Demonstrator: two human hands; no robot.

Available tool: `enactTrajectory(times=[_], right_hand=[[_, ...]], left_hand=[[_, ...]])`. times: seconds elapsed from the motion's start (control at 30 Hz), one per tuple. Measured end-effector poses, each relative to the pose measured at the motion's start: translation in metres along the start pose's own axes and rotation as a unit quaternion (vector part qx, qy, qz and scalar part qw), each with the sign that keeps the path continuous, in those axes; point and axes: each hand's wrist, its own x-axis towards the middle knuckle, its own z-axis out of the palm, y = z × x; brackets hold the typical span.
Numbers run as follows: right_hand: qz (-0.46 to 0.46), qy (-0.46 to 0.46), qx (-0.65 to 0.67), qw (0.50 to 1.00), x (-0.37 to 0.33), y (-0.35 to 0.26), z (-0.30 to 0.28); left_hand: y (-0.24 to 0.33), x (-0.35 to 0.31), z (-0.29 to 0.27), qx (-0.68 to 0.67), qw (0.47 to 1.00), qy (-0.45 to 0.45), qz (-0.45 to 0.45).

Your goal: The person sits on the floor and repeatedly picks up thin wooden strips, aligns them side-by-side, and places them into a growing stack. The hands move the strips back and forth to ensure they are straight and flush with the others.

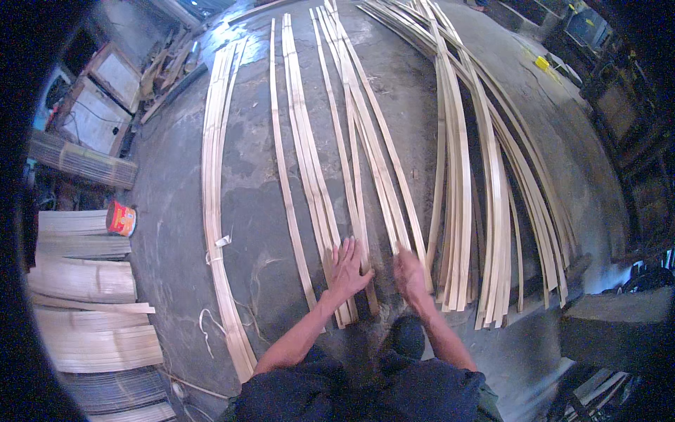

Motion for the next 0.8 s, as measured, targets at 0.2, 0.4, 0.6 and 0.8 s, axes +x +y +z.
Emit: enactTrajectory(times=[0.2,0.4,0.6,0.8], right_hand=[[0.033,-0.109,-0.04,0.993,-0.011,-0.004,0.037],[0.004,-0.149,-0.163,0.975,-0.014,-0.019,0.042],[0.048,-0.136,-0.146,0.979,-0.012,-0.01,0.041],[0.121,-0.065,0.029,0.99,-0.008,-0.034,0.001]], left_hand=[[-0.002,-0.003,0.006,-0.091,0.996,0.023,-0.009],[-0.004,-0.009,0.002,-0.104,0.994,0.042,-0.013],[0.008,-0.01,0.001,-0.162,0.986,0.04,-0.013],[0.002,-0.017,0.005,-0.15,0.988,0.039,-0.012]])
